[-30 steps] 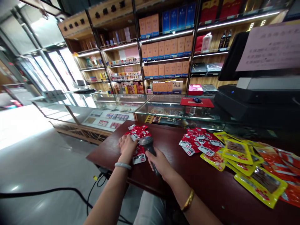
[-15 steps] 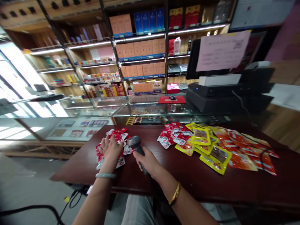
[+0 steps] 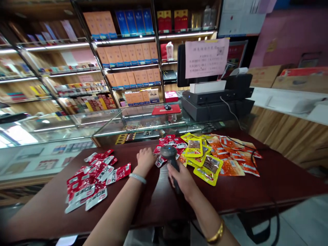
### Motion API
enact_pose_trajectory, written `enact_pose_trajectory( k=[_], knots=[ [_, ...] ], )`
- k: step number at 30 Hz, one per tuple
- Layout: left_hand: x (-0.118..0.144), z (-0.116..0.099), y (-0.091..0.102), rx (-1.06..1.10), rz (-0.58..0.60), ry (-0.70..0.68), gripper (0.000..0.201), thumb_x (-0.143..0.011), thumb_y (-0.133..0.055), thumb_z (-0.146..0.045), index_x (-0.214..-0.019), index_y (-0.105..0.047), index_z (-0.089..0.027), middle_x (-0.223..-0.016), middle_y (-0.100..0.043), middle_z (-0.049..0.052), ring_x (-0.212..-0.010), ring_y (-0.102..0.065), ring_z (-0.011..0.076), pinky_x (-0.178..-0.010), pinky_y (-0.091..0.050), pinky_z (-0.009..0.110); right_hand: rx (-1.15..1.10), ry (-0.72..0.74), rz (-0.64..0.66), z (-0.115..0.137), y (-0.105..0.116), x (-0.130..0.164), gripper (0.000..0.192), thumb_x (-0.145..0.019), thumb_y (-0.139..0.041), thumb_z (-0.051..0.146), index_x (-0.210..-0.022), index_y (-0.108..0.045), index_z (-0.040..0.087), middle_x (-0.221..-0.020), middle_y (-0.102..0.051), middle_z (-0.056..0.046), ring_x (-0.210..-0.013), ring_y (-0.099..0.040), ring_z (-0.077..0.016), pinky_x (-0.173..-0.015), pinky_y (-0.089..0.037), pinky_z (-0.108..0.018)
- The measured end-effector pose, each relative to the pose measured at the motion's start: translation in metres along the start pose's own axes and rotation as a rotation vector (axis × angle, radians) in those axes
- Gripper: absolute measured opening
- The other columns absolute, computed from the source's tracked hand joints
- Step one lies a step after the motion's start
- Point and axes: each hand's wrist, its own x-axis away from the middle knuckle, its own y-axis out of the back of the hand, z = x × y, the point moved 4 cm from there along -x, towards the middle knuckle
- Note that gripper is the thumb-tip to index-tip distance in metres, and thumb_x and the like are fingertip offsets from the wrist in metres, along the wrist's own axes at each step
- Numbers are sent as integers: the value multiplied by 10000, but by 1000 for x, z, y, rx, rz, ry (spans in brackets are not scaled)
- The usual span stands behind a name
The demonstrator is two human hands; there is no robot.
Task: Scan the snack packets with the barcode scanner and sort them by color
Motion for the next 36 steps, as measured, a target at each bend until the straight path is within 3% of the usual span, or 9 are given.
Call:
enact_pose_trajectory(
  k=[5, 12, 18, 25, 28, 31, 36],
  knots=[
    [-13, -5, -10, -20, 66, 10, 594, -841, -586, -635, -1140, -606, -121, -1222, -633, 223, -1203, -546, 340, -955, -409, 419, 6, -18, -62, 0, 27, 3, 495, -765, -731, 603, -1002, -535, 214, -545, -484, 99, -389, -379, -68, -375, -309, -182],
    [1, 13, -3, 124, 67, 50, 510, -813, -713, -451, -1152, -494, -139, -1045, -716, 173, -1033, -675, 300, -844, -424, 346, -33, -29, 7, -7, 13, 5, 448, -774, -742, 578, -900, -500, 223, -568, -492, 92, -430, -406, -69, -401, -328, -181],
    [33, 56, 13, 388, -23, 147, 402, -860, -672, -415, -1143, -471, -212, -997, -726, 86, -947, -696, 251, -723, -411, 284, -41, 16, 139, -4, -32, 5, 445, -781, -735, 586, -864, -487, 226, -596, -496, 85, -437, -393, -68, -409, -317, -195],
    [72, 110, 24, 435, -112, 243, 360, -872, -661, -399, -1125, -489, -209, -1017, -717, 77, -962, -685, 233, -760, -425, 284, -1, -31, 238, -13, -97, -3, 468, -782, -732, 585, -994, -526, 223, -578, -496, 87, -430, -409, -88, -410, -316, -207],
    [83, 138, 28, 407, -122, 323, 390, -873, -654, -414, -1158, -494, -202, -1037, -722, 92, -977, -689, 245, -774, -429, 295, 6, -69, 304, -23, -124, -4, 481, -777, -733, 591, -1000, -536, 214, -584, -505, 82, -435, -414, -85, -413, -320, -204],
    [93, 170, 34, 298, -164, 401, 450, -883, -628, -420, -1225, -490, -162, -1046, -726, 134, -1027, -683, 283, -827, -428, 337, 42, -79, 365, -34, -148, -5, 441, -788, -723, 589, -890, -510, 217, -579, -506, 83, -426, -417, -76, -410, -321, -201],
    [102, 220, 39, 132, -200, 530, 539, -893, -565, -427, -1328, -469, -123, -1068, -719, 176, -1098, -644, 332, -931, -408, 423, 83, -113, 427, -54, -177, -5, 440, -790, -712, 592, -834, -483, 219, -567, -506, 88, -417, -413, -71, -399, -321, -197]
  ],
)
